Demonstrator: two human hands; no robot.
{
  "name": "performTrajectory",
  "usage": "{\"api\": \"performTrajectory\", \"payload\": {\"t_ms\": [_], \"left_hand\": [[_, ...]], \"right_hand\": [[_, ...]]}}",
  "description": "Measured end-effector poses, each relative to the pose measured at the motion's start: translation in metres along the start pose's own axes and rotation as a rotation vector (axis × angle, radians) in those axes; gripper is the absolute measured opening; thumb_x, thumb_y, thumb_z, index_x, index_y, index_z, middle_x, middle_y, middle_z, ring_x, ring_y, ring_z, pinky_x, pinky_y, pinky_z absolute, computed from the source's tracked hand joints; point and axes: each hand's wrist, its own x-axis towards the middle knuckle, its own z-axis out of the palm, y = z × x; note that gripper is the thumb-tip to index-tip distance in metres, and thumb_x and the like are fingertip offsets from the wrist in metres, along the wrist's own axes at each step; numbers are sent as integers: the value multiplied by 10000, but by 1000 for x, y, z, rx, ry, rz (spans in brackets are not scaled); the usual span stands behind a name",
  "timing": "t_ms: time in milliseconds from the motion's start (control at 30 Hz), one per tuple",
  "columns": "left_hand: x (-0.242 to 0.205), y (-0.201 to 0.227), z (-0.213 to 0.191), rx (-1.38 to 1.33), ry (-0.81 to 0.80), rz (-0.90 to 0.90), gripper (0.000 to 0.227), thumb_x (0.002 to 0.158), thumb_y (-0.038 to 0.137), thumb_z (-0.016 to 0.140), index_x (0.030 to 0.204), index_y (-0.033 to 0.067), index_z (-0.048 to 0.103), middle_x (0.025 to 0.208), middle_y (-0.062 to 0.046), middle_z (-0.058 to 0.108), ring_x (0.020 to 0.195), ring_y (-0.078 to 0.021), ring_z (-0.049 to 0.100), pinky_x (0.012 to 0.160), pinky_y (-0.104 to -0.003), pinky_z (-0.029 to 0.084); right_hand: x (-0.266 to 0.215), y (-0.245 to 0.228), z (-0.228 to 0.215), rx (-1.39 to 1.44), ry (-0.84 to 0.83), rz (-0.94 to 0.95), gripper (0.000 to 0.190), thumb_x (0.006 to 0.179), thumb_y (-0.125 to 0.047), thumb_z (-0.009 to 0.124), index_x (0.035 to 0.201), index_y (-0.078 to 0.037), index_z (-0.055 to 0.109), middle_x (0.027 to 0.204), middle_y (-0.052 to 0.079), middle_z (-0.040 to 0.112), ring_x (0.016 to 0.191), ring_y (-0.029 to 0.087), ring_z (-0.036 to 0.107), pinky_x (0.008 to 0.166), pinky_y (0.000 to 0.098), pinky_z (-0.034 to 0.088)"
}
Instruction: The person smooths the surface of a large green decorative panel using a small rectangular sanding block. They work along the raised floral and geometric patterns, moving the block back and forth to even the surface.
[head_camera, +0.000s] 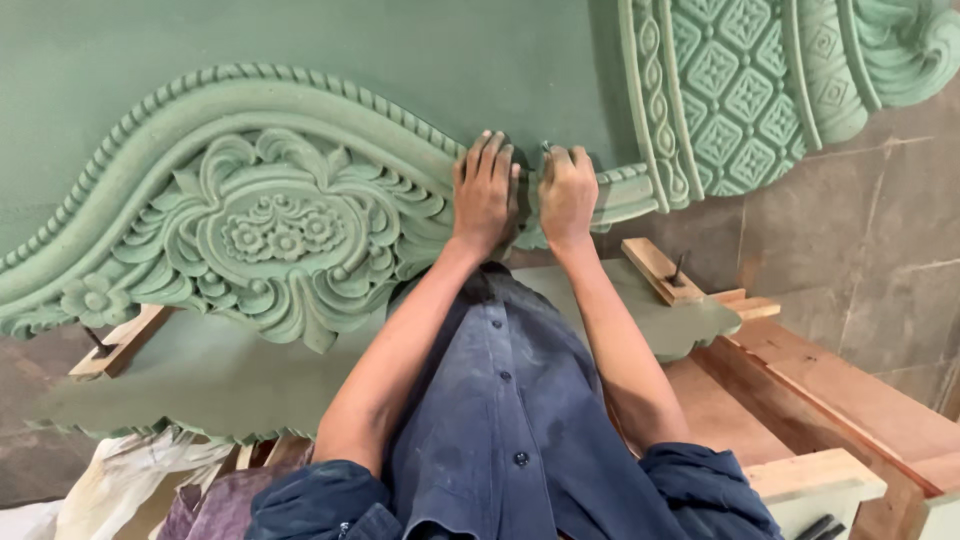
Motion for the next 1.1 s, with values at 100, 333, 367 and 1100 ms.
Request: {"api": "performTrajectory", "payload": {"t_ms": [100,333,367,1100], "left_hand": [[18,-6,1,6,40,18,341,1039,213,557,1301,3,614,1444,-148,571,1419,-320,470,1146,-496,372],[4,-5,3,-20,31,21,336,1054,198,545,1295,-26,611,1437,-173,569,1420,-340,473,1151,-487,374],[11,-8,2,-25,47,26,334,1049,200,545,1287,-24,613,1431,-173,571,1415,-342,473,1147,-489,376],[18,-4,-9,-87,86,-40,286,1041,187,541,1240,1,629,1382,-152,609,1373,-337,515,1109,-493,407]], "right_hand": [[13,-1,5,-27,9,-19,97,875,7,635,969,1,658,940,232,595,865,455,606,741,515,483],[-15,3,12,27,8,-30,51,955,-48,685,974,-9,658,941,212,612,842,445,609,718,519,479],[-6,1,16,38,22,-34,55,937,-37,675,984,-10,665,938,212,610,844,442,614,716,516,483],[-16,-11,4,49,10,-28,80,965,-81,687,985,-22,637,943,191,630,823,424,631,682,491,500]]}}
